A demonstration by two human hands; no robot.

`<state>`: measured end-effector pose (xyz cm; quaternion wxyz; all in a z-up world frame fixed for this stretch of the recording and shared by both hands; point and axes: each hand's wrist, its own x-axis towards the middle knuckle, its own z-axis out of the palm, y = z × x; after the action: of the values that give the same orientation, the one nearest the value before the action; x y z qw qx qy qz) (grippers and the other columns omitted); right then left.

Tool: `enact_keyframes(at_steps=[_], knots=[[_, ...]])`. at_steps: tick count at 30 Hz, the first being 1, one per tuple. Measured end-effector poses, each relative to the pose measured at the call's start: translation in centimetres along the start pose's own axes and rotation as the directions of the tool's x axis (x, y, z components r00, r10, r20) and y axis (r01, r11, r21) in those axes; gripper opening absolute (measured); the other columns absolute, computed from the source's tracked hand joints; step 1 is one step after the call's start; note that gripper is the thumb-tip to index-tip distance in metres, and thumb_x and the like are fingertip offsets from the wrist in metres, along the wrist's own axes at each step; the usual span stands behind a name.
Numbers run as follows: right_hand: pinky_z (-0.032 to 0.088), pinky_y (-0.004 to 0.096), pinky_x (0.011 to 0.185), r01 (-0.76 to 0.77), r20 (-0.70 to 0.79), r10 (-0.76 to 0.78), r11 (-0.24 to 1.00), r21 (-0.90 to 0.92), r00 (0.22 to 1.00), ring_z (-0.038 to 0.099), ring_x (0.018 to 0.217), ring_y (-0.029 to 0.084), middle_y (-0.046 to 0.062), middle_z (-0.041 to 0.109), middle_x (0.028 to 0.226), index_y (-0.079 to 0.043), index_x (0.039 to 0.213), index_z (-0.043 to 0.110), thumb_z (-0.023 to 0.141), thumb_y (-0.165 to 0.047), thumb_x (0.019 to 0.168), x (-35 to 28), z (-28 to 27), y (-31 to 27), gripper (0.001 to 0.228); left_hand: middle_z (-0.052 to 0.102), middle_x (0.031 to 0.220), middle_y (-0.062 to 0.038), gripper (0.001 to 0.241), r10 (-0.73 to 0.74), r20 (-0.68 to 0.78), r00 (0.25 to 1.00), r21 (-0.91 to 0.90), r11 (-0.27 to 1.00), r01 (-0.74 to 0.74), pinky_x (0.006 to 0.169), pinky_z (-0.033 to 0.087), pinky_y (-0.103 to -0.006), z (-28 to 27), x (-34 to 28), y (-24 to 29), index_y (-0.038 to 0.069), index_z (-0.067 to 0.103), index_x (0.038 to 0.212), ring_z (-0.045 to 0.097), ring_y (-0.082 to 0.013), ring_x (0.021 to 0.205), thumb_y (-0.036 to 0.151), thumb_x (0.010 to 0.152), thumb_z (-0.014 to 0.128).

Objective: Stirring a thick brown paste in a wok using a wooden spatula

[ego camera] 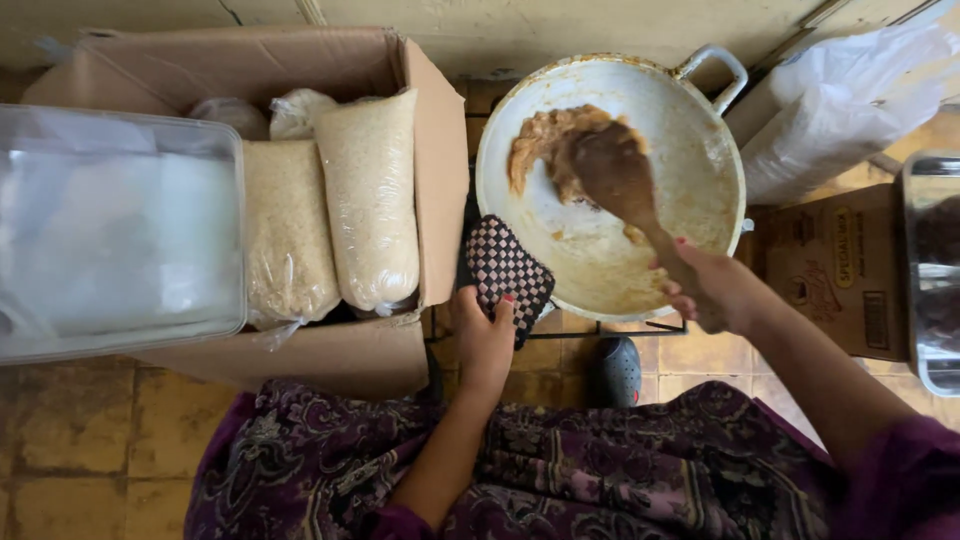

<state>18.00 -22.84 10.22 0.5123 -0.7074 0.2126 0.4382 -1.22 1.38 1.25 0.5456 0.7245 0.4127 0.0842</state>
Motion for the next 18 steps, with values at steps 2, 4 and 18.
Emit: enact_keyframes(at_steps=[2, 4, 18], knots=[[0.039, 0.026, 0.036, 0.002, -0.141, -0.013, 0.997, -0.076, 0.99, 0.051, 0.048, 0.021, 0.012, 0.054, 0.072, -0.009, 0.111, 0.054, 0.047, -0.056, 0.11, -1.4, -0.9, -0.3, 0.047, 0.054, 0.124, -0.025, 0.042, -0.05, 0.029, 0.998, 0.002, 0.999, 0.05, 0.104, 0.046, -0.0498, 0.6, 0.2, -1.0, 0.005, 0.052, 0.123, 0.053, -0.0441, 0.123, 0.029, 0.092, 0.067], [0.039, 0.034, 0.03, 0.117, -0.176, -0.142, 0.983, -0.142, 0.974, 0.05, 0.042, 0.028, 0.022, 0.055, 0.069, -0.003, 0.113, 0.056, 0.049, -0.049, 0.112, -3.4, -2.1, 0.5, 0.046, 0.056, 0.123, -0.025, 0.041, -0.06, 0.026, 0.998, -0.015, 0.998, 0.061, 0.103, 0.046, -0.0499, 1.4, 0.2, -1.8, 0.005, 0.053, 0.124, 0.054, -0.0445, 0.122, 0.027, 0.091, 0.066], [0.052, 0.033, 0.049, -0.309, 0.353, -0.833, -0.501, -0.809, 0.426, 0.067, 0.055, 0.015, -0.007, 0.057, 0.063, -0.029, 0.089, 0.045, 0.038, -0.052, 0.111, -0.1, -5.1, 3.7, 0.032, 0.06, 0.118, -0.028, 0.045, -0.096, 0.049, 0.994, -0.023, 0.995, 0.097, 0.097, 0.051, -0.0515, -0.6, -2.3, 0.9, 0.003, 0.052, 0.125, 0.061, -0.0463, 0.114, 0.028, 0.09, 0.065]])
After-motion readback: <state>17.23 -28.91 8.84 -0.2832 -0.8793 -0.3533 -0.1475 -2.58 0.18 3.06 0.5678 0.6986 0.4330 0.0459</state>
